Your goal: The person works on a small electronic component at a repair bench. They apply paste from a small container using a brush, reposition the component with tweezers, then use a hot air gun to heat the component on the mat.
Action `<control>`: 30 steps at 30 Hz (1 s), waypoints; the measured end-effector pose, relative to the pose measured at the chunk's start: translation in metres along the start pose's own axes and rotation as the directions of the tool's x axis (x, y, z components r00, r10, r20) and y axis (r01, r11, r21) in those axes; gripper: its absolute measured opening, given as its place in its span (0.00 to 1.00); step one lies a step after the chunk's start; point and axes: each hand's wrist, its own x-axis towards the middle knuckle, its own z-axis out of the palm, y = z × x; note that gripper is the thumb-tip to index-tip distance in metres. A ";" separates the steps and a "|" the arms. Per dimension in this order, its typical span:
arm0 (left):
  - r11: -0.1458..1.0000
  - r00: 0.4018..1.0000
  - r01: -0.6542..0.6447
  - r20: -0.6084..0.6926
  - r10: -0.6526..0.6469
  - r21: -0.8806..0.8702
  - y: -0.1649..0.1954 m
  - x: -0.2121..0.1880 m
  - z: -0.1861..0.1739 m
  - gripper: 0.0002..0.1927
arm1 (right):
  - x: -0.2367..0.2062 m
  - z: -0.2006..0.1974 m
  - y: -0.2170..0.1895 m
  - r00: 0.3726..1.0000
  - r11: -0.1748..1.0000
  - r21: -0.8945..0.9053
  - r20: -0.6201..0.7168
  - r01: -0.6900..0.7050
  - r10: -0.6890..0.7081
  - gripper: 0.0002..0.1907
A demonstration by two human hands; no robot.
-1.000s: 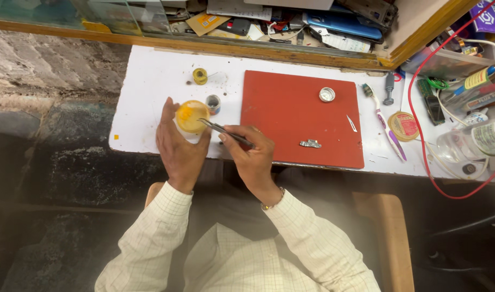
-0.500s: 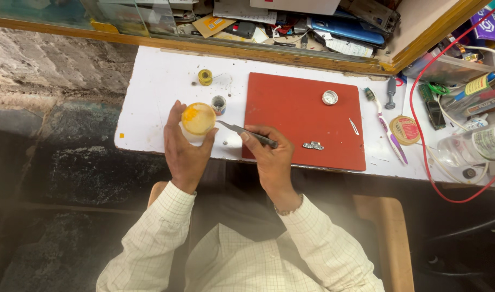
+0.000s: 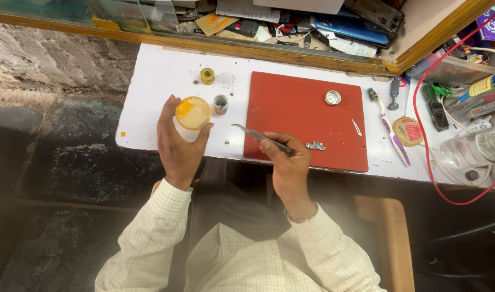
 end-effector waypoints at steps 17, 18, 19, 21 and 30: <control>0.992 0.995 0.060 0.073 -0.068 0.111 -0.013 -0.002 0.007 0.44 | -0.027 -0.087 -0.067 0.989 0.887 0.446 -0.028 -0.120 0.148 0.11; 0.993 0.995 0.058 0.073 -0.066 0.105 -0.012 -0.003 0.009 0.44 | -0.030 -0.099 -0.075 0.991 0.886 0.456 -0.051 -0.085 0.121 0.11; 0.991 0.995 0.046 0.081 -0.056 0.122 -0.011 -0.004 0.010 0.44 | -0.033 -0.110 -0.082 0.993 0.920 0.392 -0.107 -0.005 0.051 0.11; 0.985 0.995 0.022 0.091 -0.038 0.173 -0.009 -0.005 0.010 0.44 | -0.041 -0.127 -0.093 0.977 0.956 0.260 -0.197 0.136 -0.085 0.12; 0.980 0.992 0.056 0.099 -0.076 0.190 -0.002 -0.006 0.010 0.43 | -0.056 -0.147 -0.117 0.716 0.764 -0.505 -0.348 0.401 -0.606 0.12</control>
